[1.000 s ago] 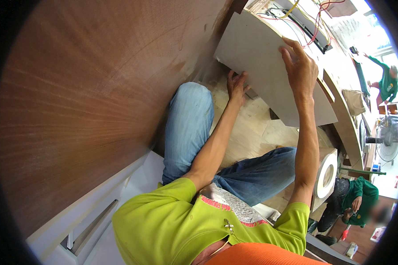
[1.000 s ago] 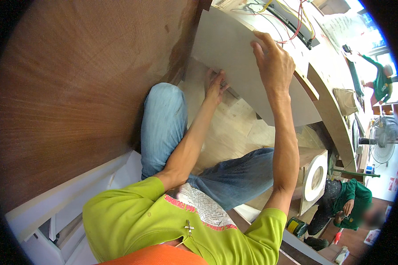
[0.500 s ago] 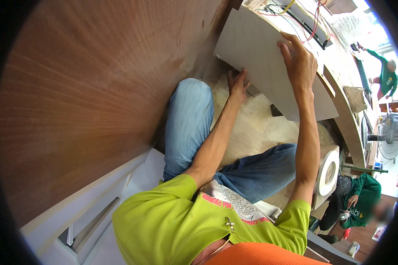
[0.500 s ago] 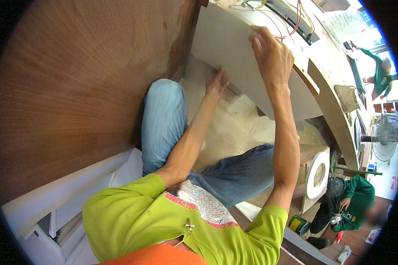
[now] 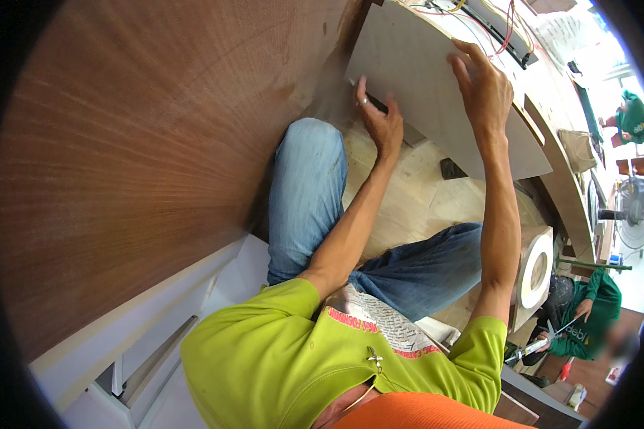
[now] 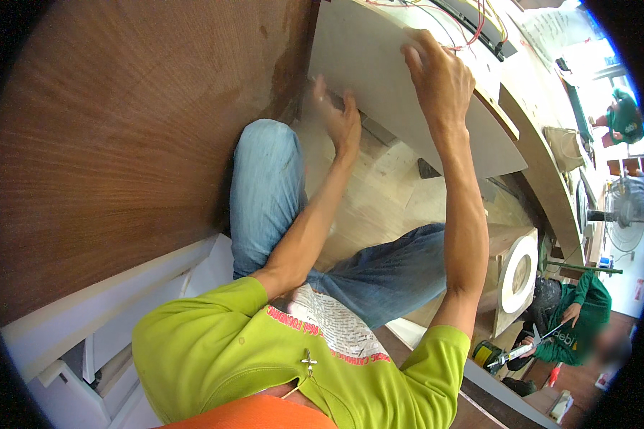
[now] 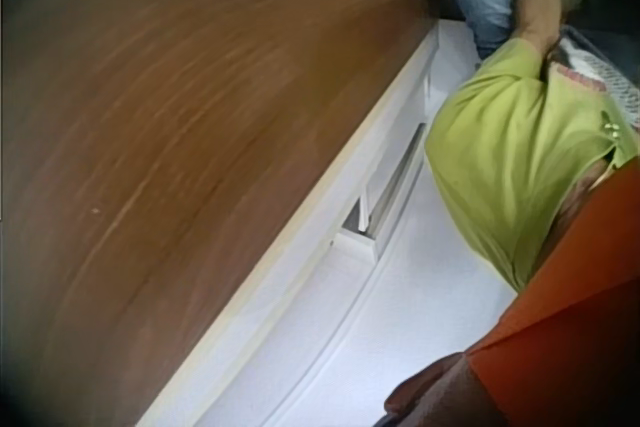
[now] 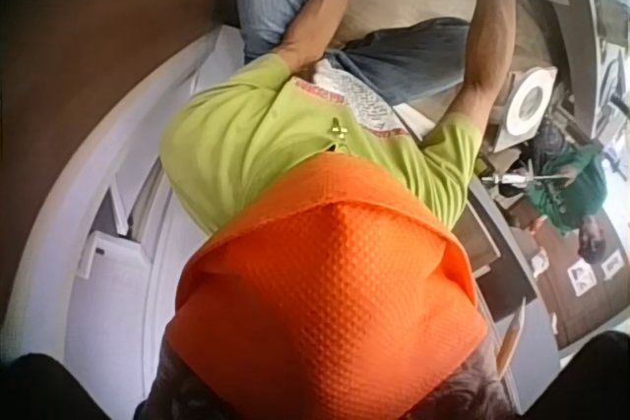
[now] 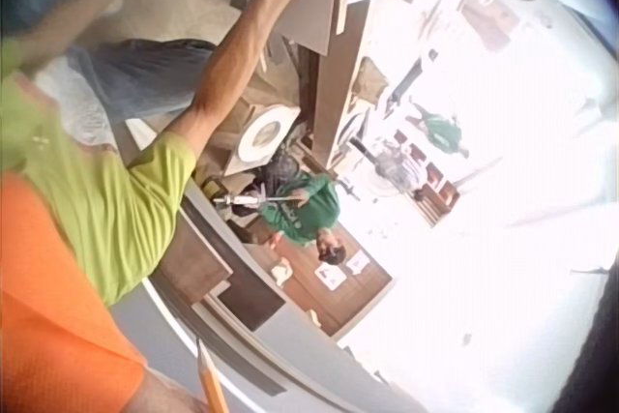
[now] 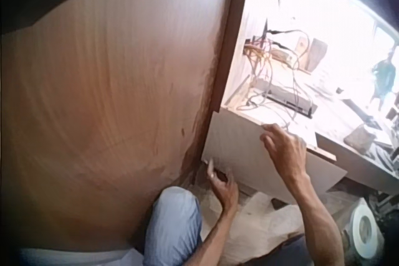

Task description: The person sits on the floor and wipes a white wooden panel with a cloth. They then use a metal file to smooth the edges of the panel and the adjacent brown surface. The person continues filing different edges of the furniture piece.

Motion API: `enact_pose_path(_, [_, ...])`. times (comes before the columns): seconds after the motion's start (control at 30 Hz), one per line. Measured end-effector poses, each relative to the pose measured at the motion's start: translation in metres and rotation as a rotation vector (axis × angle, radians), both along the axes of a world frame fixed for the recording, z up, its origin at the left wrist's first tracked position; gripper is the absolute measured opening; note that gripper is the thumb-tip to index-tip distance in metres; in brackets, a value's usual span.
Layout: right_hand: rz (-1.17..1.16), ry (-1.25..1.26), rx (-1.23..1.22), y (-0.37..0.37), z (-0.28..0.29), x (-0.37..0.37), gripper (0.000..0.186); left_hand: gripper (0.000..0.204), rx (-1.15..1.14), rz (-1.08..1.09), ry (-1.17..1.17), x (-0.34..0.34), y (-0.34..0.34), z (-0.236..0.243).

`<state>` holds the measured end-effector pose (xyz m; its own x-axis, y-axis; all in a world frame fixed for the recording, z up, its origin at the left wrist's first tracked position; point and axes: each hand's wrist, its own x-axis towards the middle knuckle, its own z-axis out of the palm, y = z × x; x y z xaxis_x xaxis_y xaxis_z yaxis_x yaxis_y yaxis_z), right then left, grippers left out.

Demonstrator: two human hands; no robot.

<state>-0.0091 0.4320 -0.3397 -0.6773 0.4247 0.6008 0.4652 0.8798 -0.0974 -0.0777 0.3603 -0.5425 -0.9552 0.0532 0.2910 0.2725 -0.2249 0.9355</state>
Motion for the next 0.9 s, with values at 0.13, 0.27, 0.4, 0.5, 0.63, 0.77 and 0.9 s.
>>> enact_pose_path(0.13, [0.002, 0.016, 0.0, 0.001, -0.003, -0.004, 0.023, 0.063, -0.054, 0.031, 0.31, -0.026, -0.006, 0.056])
enact_pose_path(0.27, [-0.028, 0.004, 0.001, -0.006, 0.002, -0.004, 0.022, 0.065, -0.139, 0.037, 0.408, -0.04, 0.003, 0.075])
enact_pose_path(0.4, [-0.027, 0.005, 0.015, -0.006, 0.001, -0.004, 0.022, 0.069, -0.134, 0.068, 0.476, -0.05, 0.006, 0.074])
enact_pose_path(0.5, [-0.002, 0.033, 0.028, 0.0, -0.003, -0.005, 0.02, 0.073, -0.151, 0.005, 0.409, -0.048, 0.007, 0.084])
enact_pose_path(0.63, [-0.001, 0.039, 0.016, -0.004, -0.001, -0.007, 0.021, 0.076, -0.203, 0.085, 0.457, -0.055, 0.011, 0.096])
enact_pose_path(0.77, [-0.046, -0.002, 0.013, 0.005, 0.001, -0.011, 0.023, 0.076, -0.245, 0.061, 0.43, -0.06, 0.011, 0.1])
enact_pose_path(0.9, [-0.014, 0.04, 0.016, 0.007, -0.003, -0.01, 0.023, 0.078, -0.265, 0.091, 0.45, -0.062, 0.021, 0.104])
